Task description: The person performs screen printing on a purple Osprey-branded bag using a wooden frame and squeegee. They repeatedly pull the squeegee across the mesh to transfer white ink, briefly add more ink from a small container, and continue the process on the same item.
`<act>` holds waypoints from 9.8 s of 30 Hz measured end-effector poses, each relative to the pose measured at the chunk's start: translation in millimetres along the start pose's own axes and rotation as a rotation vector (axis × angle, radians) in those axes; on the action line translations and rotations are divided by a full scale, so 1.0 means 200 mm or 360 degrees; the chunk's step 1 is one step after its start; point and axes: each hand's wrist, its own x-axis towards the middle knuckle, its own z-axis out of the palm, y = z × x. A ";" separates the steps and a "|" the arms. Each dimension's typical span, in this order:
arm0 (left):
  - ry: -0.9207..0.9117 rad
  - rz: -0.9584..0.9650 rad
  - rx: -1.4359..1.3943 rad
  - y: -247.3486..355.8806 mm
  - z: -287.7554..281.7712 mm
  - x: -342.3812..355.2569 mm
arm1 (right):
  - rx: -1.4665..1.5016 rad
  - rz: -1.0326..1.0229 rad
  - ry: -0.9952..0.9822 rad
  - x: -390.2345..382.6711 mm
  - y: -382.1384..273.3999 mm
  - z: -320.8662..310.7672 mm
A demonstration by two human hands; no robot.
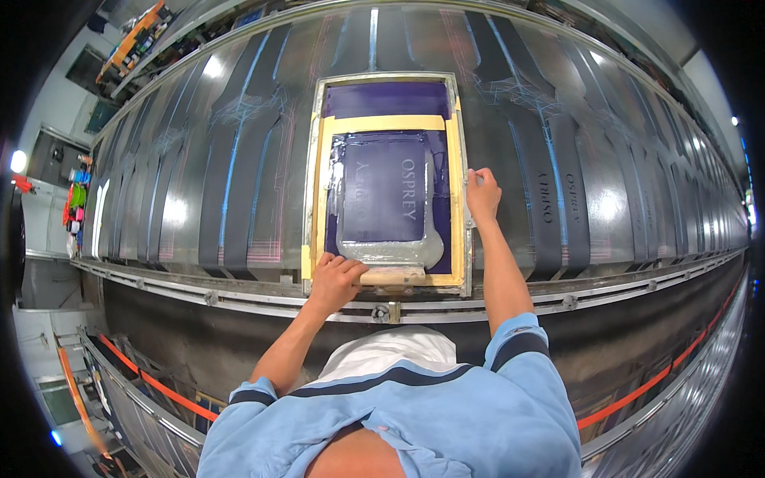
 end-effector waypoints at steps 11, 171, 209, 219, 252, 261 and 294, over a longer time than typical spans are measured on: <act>-0.0022 0.0080 0.0037 -0.62 -0.09 1.09 | 0.0256 -0.0030 0.0077 -0.05 -0.12 -0.13; -0.0008 -0.0072 0.0135 -3.23 -2.08 -2.15 | 0.0577 0.0036 -0.0235 -2.05 -3.17 2.50; -0.0356 -0.0059 -0.0210 -3.96 -1.91 -1.51 | -0.0587 -0.1046 -0.1221 -2.11 -3.70 2.74; -0.0256 0.0021 -0.0171 -3.94 -1.98 -1.55 | -0.0471 -0.1126 -0.1245 -2.10 -3.72 2.72; -0.0277 -0.0010 -0.0094 -4.03 -1.96 -1.35 | -0.0616 -0.0965 -0.1297 -1.90 -3.78 2.79; -0.0373 -0.0157 -0.0105 -4.36 -1.85 -0.83 | -0.0556 -0.0790 -0.1380 -1.34 -3.82 3.09; -0.0157 0.0093 -0.0010 -3.33 -2.11 -2.37 | 0.0001 0.0142 -0.0019 -2.05 -3.05 2.73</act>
